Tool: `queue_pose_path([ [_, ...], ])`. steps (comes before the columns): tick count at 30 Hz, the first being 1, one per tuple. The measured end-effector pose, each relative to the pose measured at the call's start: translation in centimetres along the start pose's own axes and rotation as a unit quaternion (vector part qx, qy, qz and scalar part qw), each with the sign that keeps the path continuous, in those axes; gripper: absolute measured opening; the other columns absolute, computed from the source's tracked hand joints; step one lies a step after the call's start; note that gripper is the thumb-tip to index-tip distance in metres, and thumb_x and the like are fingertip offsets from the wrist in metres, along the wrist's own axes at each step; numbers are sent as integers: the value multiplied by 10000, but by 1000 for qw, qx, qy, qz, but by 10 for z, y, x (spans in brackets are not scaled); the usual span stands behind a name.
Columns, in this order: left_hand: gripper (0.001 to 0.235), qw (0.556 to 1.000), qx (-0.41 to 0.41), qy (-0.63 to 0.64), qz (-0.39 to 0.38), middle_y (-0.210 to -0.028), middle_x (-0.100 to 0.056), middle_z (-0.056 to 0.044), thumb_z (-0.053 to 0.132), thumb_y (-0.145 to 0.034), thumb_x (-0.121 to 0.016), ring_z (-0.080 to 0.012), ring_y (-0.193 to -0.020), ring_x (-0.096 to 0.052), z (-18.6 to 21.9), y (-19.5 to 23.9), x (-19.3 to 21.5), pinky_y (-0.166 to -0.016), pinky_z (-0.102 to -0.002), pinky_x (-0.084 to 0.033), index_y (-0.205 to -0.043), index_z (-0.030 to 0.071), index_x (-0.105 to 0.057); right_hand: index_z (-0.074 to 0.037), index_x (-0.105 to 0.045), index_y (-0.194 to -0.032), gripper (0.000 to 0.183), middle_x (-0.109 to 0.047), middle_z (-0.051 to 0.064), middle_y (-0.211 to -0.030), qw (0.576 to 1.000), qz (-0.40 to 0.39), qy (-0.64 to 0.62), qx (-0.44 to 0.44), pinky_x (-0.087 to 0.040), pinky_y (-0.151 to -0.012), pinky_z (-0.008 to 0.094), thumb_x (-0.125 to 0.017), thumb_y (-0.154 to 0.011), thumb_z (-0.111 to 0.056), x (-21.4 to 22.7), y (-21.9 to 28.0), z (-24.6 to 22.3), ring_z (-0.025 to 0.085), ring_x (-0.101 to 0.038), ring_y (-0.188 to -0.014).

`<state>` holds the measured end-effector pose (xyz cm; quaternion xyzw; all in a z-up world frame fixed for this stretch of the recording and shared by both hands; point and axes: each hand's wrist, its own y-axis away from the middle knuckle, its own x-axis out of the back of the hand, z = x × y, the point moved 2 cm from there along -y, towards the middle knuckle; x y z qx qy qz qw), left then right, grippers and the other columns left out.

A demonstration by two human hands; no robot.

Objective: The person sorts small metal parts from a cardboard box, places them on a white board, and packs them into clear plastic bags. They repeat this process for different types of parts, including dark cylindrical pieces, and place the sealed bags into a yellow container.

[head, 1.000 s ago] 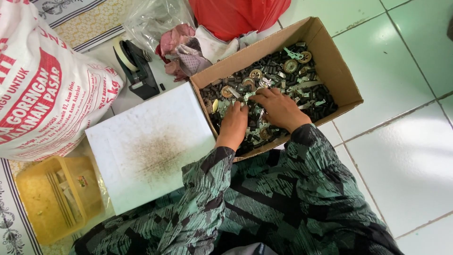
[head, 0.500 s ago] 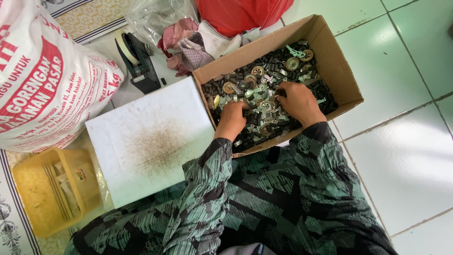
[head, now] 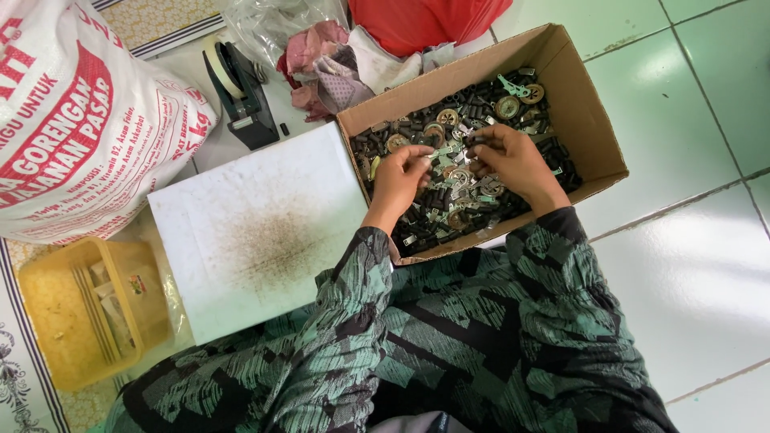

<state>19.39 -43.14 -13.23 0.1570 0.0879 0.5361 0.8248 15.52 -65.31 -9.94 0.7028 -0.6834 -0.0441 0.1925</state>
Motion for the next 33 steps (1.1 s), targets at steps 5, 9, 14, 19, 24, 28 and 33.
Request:
queue_pose_path([
  [5, 332, 993, 25, 114, -10, -1102, -694, -207, 110, -1102, -441, -184, -963, -716, 2, -4, 4, -810, -264, -661, -1377, -3, -588, 139, -461, -1399, 333, -615, 288, -1226, 997, -24, -72, 13, -610, -874, 460, -429, -1097, 2, -1, 2, -11, 300, -673, -1047],
  [9, 426, 981, 85, 157, -69, -1329, -586, -319, 221, -1138, -392, -361, -1210, -649, 7, 4, 4, -1011, -445, -630, -1469, -20, -509, 118, -487, -1412, 362, -603, 311, -1297, 996, -69, -27, 47, -602, -903, 491, -467, -1056, 52, -21, 16, -42, 337, -670, -1109],
  [14, 468, 977, 121, 161, -72, -1427, -501, -322, 282, -1132, -381, -397, -1300, -573, -4, -5, 10, -1066, -483, -574, -1480, -6, -504, 70, -605, -1348, 348, -628, 279, -1256, 991, -68, 57, 98, -603, -918, 512, -504, -1017, 111, -39, 24, -66, 377, -691, -1134],
  [19, 375, 986, 102, 129, 5, -977, -705, -170, 214, -1032, -637, -183, -789, -728, -30, -19, 6, -645, -269, -653, -1379, 71, -631, 10, -657, -1308, 318, -626, 190, -1209, 963, -3, 218, 159, -624, -830, 464, -591, -1008, 92, -35, -6, -24, 368, -690, -1092],
  [24, 265, 986, 61, 133, 77, -983, -745, -207, 199, -1027, -624, -209, -732, -763, -42, -27, 5, -624, -283, -685, -1247, 94, -725, -52, -685, -1310, 388, -593, 108, -1366, 835, -127, 518, 137, -619, -895, 481, -643, -933, 28, -65, -10, -3, 363, -560, -1266],
  [28, 268, 981, 40, 177, 71, -1020, -721, -211, 193, -1074, -571, -218, -804, -760, -49, -30, 4, -677, -287, -689, -1275, 70, -699, -110, -702, -1280, 386, -616, 71, -1309, 819, -107, 552, 114, -635, -865, 483, -666, -910, -8, -58, -23, 21, 341, -590, -1228],
  [33, 312, 986, 29, 153, 52, -1083, -662, -246, 98, -1031, -638, -266, -908, -748, -38, -22, 5, -758, -346, -707, -1330, 10, -653, -84, -736, -1203, 316, -723, 175, -1164, 846, -107, 523, -15, -624, -822, 569, -772, -902, -172, -39, -25, 43, 417, -699, -1095],
])
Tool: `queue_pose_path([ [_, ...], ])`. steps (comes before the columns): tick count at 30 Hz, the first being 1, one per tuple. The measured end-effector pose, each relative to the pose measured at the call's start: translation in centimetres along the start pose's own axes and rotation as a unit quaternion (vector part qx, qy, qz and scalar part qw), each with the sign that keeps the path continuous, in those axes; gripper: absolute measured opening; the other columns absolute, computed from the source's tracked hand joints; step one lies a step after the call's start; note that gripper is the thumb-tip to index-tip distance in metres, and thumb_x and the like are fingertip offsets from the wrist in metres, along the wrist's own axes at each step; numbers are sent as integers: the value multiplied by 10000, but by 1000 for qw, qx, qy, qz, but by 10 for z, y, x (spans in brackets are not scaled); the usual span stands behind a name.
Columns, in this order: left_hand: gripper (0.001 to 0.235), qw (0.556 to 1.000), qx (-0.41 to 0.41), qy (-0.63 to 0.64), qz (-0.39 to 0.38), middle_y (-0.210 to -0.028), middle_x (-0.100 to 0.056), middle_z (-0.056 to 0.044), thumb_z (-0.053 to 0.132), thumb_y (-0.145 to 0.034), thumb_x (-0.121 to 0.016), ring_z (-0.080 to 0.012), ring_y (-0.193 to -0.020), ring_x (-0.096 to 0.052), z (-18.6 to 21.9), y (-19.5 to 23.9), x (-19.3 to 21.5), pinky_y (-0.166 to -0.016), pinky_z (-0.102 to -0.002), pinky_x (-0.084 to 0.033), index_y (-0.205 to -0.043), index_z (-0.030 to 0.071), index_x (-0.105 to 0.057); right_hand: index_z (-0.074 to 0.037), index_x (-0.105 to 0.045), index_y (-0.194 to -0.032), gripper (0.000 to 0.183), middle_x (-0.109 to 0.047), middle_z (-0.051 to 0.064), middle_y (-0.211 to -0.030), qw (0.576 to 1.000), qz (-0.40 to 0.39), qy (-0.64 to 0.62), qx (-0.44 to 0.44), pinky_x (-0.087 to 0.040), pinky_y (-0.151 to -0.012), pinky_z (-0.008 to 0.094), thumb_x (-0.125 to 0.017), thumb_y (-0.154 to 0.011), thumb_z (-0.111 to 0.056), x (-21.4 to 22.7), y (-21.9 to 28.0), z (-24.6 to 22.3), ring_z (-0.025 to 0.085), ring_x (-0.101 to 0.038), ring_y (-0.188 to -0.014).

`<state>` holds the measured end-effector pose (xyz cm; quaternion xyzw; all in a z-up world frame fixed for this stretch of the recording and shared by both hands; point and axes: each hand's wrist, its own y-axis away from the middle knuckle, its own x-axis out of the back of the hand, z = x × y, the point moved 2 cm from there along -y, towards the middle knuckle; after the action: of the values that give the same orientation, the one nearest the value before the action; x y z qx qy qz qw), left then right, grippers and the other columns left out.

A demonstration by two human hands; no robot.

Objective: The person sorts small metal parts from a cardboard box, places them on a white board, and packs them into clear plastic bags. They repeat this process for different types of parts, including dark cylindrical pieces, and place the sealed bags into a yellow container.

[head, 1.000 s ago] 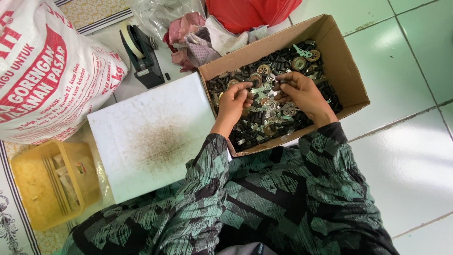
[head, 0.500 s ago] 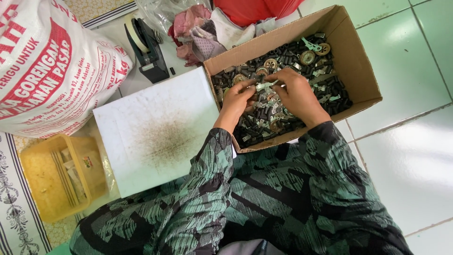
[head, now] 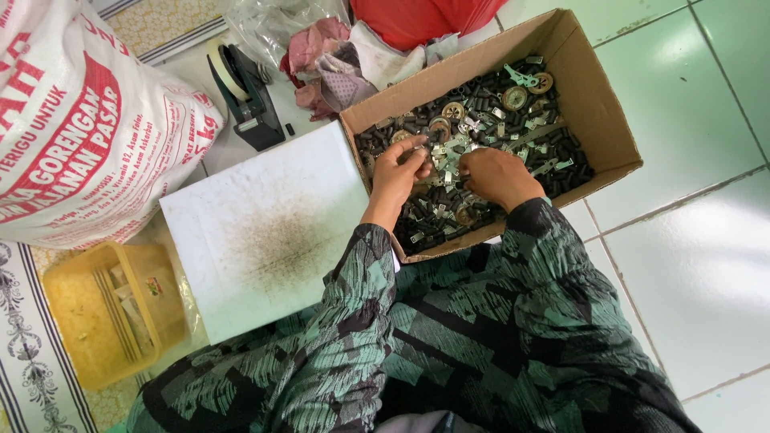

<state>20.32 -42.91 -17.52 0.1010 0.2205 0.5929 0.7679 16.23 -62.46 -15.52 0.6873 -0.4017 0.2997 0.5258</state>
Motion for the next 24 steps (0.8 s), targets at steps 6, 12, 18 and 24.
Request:
queue_pose_path([
  [6, 317, 1000, 21, -1, -1, -1000, -729, -184, 251, -1091, -546, -199, -779, -757, 7, 3, -2, -646, -266, -694, -1327, 70, -657, -82, -724, -1193, 238, -708, 159, -1104, 994, 109, -5, -31, -648, -741, 516, -705, -957, -99, 24, 12, 21, 386, -723, -1009],
  [12, 315, 1000, 12, 19, 12, -887, -752, -164, 301, -1073, -585, -170, -712, -751, 15, 9, -6, -601, -232, -675, -1269, 79, -693, -181, -773, -1140, 308, -639, 44, -1223, 984, 143, 54, 93, -599, -920, 500, -811, -837, -218, 12, -6, -13, 325, -605, -1196],
  [18, 332, 1000, 5, 20, 18, -858, -754, -165, 335, -1049, -619, -169, -684, -740, 14, 8, -8, -586, -248, -655, -1238, 75, -701, -166, -742, -1185, 270, -659, 50, -1193, 992, 51, 68, 89, -569, -960, 541, -740, -931, -255, 14, 4, -27, 353, -643, -1191],
  [24, 304, 999, 26, 31, 16, -968, -772, -182, 297, -1072, -555, -194, -793, -777, 5, 2, -6, -685, -275, -684, -1245, 91, -697, -183, -756, -1094, 232, -716, 70, -1135, 995, 53, 55, 63, -566, -925, 552, -676, -942, -340, -5, -4, -9, 355, -689, -1130],
])
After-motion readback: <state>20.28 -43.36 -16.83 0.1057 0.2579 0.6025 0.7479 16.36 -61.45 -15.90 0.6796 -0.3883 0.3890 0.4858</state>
